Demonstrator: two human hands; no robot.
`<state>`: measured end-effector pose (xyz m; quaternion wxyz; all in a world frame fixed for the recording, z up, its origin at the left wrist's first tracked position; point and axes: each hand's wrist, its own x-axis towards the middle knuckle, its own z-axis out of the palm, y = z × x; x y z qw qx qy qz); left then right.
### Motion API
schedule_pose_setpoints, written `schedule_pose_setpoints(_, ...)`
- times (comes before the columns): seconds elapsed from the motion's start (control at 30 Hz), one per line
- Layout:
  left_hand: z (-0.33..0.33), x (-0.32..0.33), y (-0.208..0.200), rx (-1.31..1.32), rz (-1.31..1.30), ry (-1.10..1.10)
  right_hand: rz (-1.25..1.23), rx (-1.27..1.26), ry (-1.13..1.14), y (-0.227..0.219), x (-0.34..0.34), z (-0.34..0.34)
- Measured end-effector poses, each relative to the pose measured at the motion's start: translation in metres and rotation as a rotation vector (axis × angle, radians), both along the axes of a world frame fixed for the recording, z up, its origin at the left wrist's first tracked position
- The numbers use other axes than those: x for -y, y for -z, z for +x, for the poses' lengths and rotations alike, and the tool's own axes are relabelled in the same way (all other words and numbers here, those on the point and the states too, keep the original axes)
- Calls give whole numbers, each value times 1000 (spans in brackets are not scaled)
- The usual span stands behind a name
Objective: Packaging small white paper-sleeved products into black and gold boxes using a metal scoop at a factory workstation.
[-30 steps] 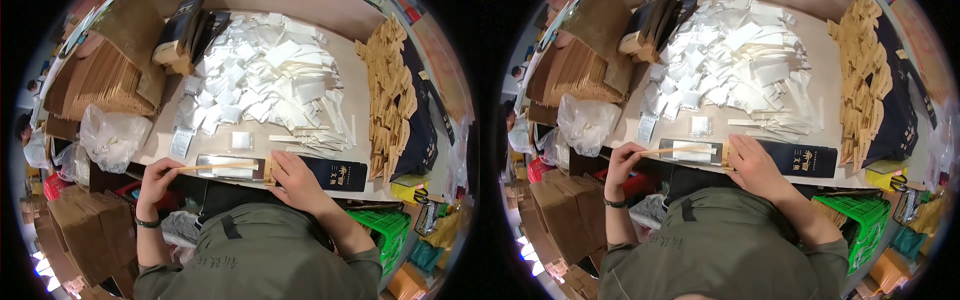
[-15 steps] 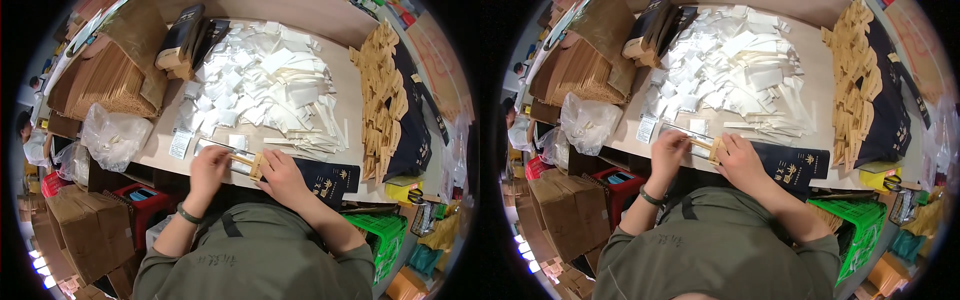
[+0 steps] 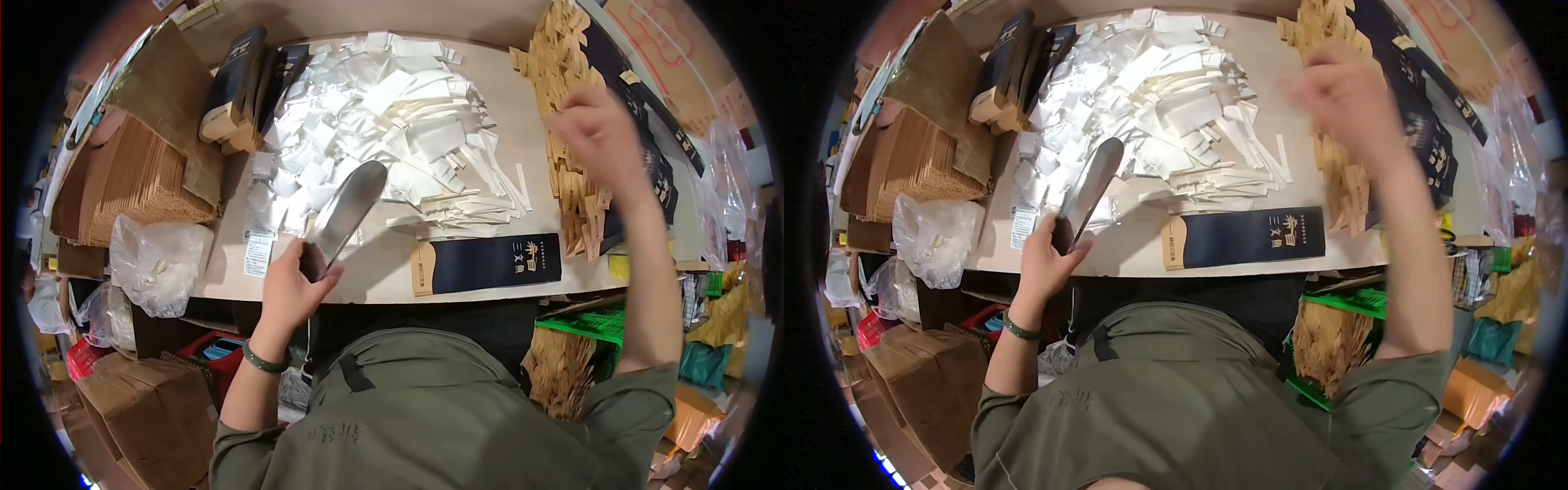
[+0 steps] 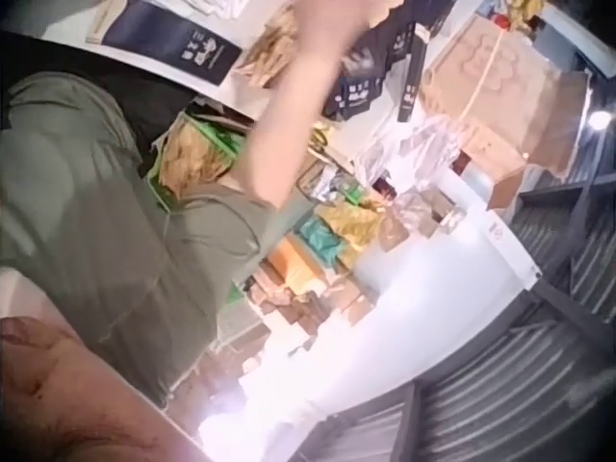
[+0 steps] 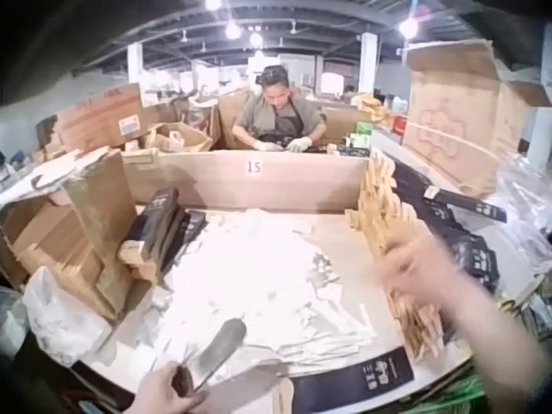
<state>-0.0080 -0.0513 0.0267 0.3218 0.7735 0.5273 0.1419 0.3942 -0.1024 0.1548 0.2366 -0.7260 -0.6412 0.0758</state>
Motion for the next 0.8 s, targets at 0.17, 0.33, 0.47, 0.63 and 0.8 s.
schedule_pose_setpoints(0.17,25,49,22,370,-467,310,-83,68,-602,97,53,-43)
schedule_pose_setpoints(0.33,59,53,20,447,-306,511,13,11,-524,174,53,-114)
schedule_pose_setpoints(0.47,19,41,20,15,-89,30,-170,7,-205,145,62,-147)
schedule_pose_setpoints(0.63,-3,37,24,-108,116,164,-420,-71,-83,167,45,-156)
schedule_pose_setpoints(0.8,-21,23,12,-267,75,405,-406,-236,-28,176,37,-160)
